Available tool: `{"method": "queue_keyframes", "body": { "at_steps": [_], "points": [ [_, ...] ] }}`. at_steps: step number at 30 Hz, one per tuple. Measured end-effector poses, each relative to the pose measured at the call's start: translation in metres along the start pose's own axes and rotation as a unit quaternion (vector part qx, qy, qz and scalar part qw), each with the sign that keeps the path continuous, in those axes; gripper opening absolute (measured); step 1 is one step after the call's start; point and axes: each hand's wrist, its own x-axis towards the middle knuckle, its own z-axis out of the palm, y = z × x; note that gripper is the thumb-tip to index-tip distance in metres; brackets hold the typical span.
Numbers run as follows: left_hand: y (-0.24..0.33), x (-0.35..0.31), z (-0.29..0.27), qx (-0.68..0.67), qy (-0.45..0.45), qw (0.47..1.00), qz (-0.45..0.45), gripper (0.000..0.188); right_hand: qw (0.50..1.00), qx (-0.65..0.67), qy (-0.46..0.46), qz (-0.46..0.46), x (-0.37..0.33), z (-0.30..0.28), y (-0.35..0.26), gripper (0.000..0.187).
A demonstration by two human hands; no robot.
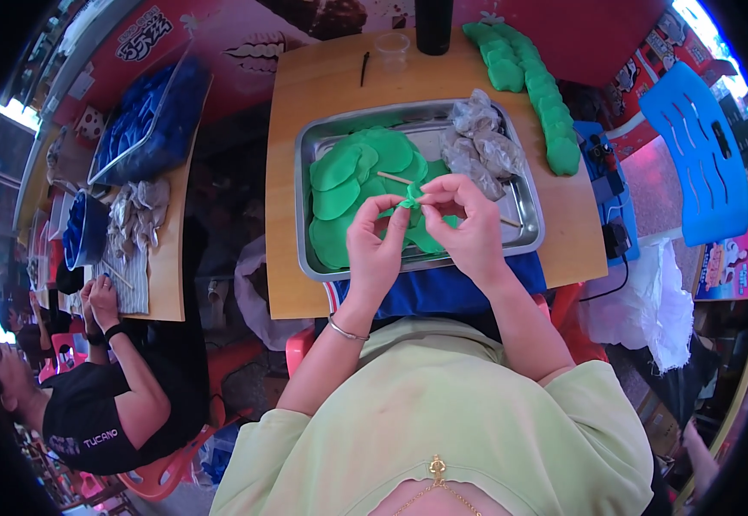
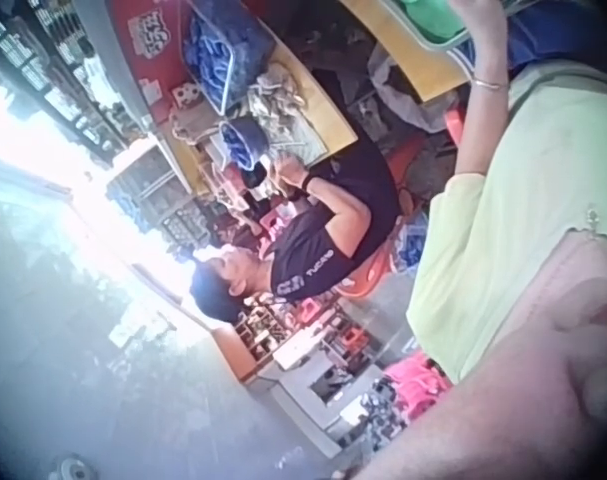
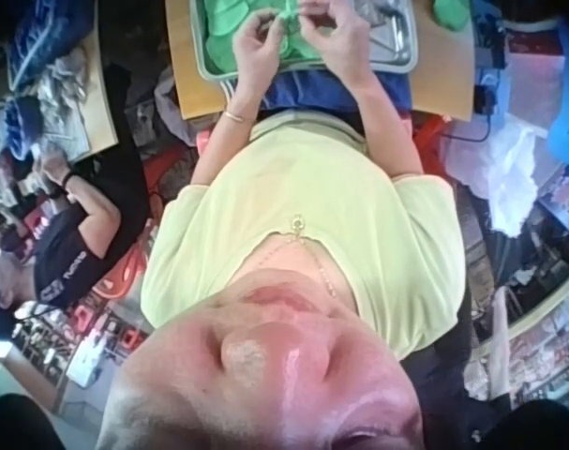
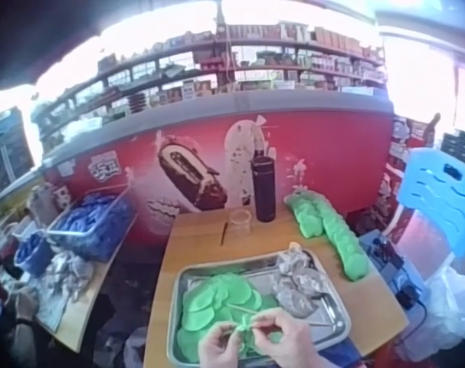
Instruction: Assembling decorative leather craft items by wrapping green leather circles around a core using a wooden stick and plastic wrap.
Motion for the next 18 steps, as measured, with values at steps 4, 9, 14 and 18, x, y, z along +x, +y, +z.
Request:
{"method": "queue_keyframes", "body": {
  "at_steps": [4, 9, 14, 18],
  "points": [
    [0.001, 0.005, -0.003, 0.07, -0.047, 0.996, 0.018, 0.009, 0.996, -0.069, 0.004, -0.055, 0.0, -0.007, -0.003, 0.019],
    [0.003, 0.0, -0.008, -0.244, -0.094, 0.961, -0.095, 0.012, 0.973, -0.128, 0.028, -0.19, 0.007, -0.004, -0.002, 0.02],
    [-0.01, 0.005, -0.012, -0.084, -0.095, 0.992, -0.01, 0.01, 0.976, -0.12, 0.027, -0.18, 0.0, -0.011, 0.0, 0.018],
    [-0.009, 0.009, -0.003, -0.057, -0.092, 0.994, -0.013, 0.015, 0.992, -0.097, -0.041, -0.076, -0.002, -0.019, 0.0, 0.018]
  ]
}}
